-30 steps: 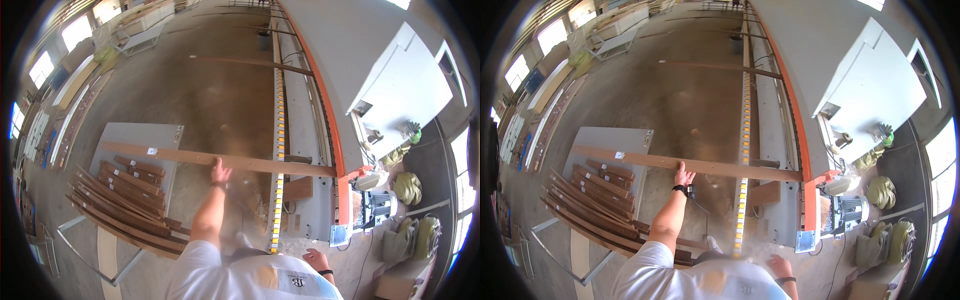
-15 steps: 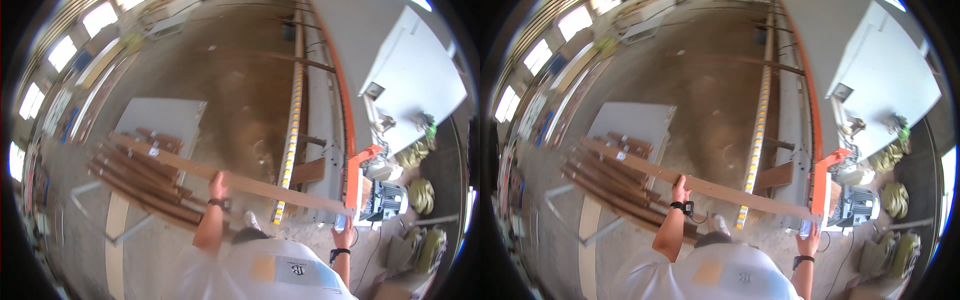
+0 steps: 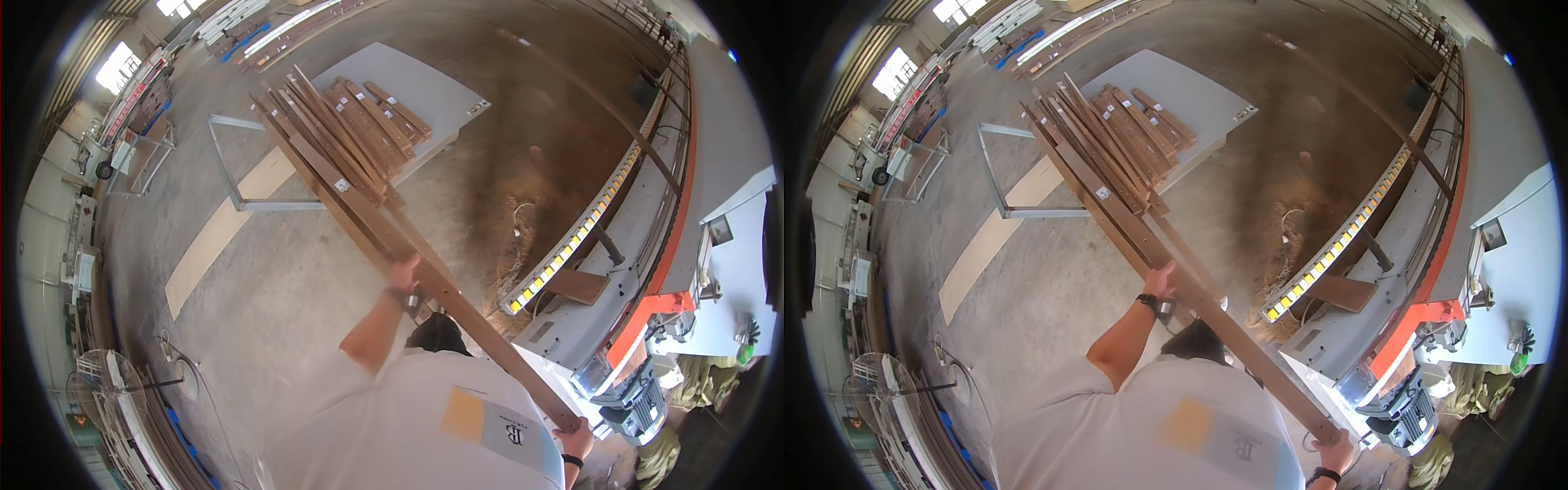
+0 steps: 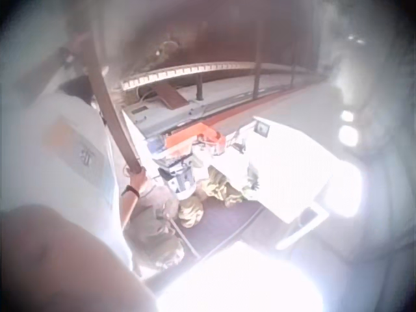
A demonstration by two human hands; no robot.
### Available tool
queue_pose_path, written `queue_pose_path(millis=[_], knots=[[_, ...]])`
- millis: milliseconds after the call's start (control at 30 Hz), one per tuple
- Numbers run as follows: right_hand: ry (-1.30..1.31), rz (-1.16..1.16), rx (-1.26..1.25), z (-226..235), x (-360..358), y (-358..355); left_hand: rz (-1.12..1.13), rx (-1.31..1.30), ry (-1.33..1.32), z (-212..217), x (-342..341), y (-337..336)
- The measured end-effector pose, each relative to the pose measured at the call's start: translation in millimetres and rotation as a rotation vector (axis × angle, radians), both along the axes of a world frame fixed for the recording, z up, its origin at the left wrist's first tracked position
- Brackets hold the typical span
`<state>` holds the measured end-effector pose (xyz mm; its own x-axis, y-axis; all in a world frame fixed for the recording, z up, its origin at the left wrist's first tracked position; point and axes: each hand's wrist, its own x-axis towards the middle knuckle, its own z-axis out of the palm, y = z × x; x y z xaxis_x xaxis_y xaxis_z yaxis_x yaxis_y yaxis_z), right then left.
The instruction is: Feeding long wooden boards into an industrial edge-banding machine.
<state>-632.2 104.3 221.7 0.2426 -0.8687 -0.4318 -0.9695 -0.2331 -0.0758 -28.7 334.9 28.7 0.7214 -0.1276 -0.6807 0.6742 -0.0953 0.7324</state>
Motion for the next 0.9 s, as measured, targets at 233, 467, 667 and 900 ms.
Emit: queue_pose_path(millis=[233,467,667,900], knots=[[-0.089,0.361,0.123,10.2,64.2,11.3,-0.048,-0.177,0.044,-11.4,-10.9,12.2],[-0.355,0.605,0.294,-30.4,232.0,37.7,-0.033,-0.735,0.321,-2.4,-91.6,-11.6],[-0.605,0.743,0.491,-25.4,289.6,50.1,-0.169,-0.476,0.277,-18.8,-85.4,13.5],[-0.608,0.562,0.47,-38.2,253.9,23.4,0.243,-0.417,0.152,-40.4,49.9,46.8]])
